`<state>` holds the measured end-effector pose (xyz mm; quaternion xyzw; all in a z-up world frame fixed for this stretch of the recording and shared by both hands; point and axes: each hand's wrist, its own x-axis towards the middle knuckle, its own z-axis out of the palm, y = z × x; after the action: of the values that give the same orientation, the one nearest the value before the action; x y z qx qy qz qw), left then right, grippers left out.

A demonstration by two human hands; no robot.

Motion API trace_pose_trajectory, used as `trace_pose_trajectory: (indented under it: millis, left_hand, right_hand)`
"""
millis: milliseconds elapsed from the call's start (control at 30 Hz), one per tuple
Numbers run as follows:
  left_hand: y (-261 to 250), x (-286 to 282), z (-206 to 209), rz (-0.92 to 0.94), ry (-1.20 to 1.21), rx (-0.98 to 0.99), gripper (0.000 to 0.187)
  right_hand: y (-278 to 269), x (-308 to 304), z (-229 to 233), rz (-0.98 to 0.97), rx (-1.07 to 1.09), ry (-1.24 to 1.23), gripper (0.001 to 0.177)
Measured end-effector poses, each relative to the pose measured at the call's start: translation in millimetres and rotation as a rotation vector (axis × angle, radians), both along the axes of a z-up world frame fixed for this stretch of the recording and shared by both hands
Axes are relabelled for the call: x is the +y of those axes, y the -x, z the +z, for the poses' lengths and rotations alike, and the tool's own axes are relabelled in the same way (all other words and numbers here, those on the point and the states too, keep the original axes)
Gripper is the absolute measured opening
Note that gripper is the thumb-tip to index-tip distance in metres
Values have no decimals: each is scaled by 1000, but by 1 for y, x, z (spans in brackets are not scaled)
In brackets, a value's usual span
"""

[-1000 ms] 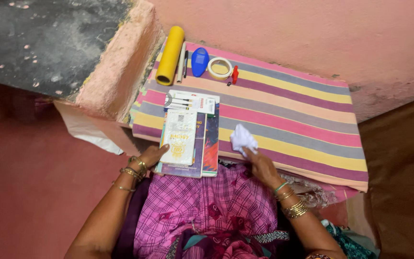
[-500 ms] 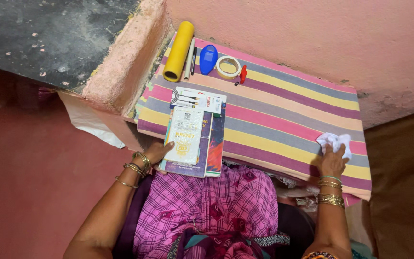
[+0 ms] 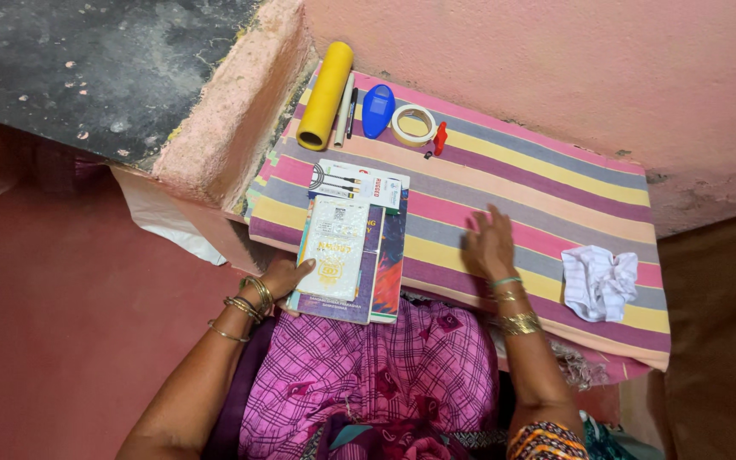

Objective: The person clears several items from a striped workbench, including books, small boxes, tape, a stapler, and a yellow roll, then wipes the surface with a white cloth. The person stacks the cleared items to one side and continues wiping the remaining area.

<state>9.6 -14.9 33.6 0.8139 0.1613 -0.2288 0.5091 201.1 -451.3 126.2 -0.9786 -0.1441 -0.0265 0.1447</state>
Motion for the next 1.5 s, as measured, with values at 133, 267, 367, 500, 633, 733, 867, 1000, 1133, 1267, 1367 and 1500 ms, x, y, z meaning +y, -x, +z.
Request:
trace_pose_trajectory:
  millis: [133,267,367,500,633,733,867,1000,1133,1267,1367,1500]
  left_hand:
    - [1,0,4,-63,11,-88,81]
    - [3,1,3,59,140,106,77]
    - [1,-1,-5,-11,113,-37,79]
    - [4,-2,4,26,181,-5,78]
    - [9,-11,38,118,276,106,74]
    - [14,-13,53,108,287,104,77]
    - [11,-9,30,127,297,109,73]
    - [-1,-3,-20,35,268,-124,73]
    - [-2,-2,-29,-6,215,-204,74]
    - [6,-7,17,74,176,75,71]
    - [13,-11,44,123,261,123,66]
    - [7,-13,39,63,204,-14,69]
  right_hand:
    - [-19,74,9,246,-116,57,53]
    - [-58,137,10,249,-213,13,52]
    - [-96,169,3,244,-288,28,45]
    - [-132,188,-17,239,-377,147,47]
    - [-155,198,-27,196,-320,196,48]
    - [-159,200,-31,177,-312,157,42]
    - [-157,203,-33,183,-375,146,23]
    - [-146,207,-31,246,-471,106,13]
    - [-121,209,-8,301,-638,-20,13]
    - [-63,209,40,403,-589,-201,23]
    - [5,203,70,589,-489,-319,26]
    - [82,188,91,900,-418,-366,34]
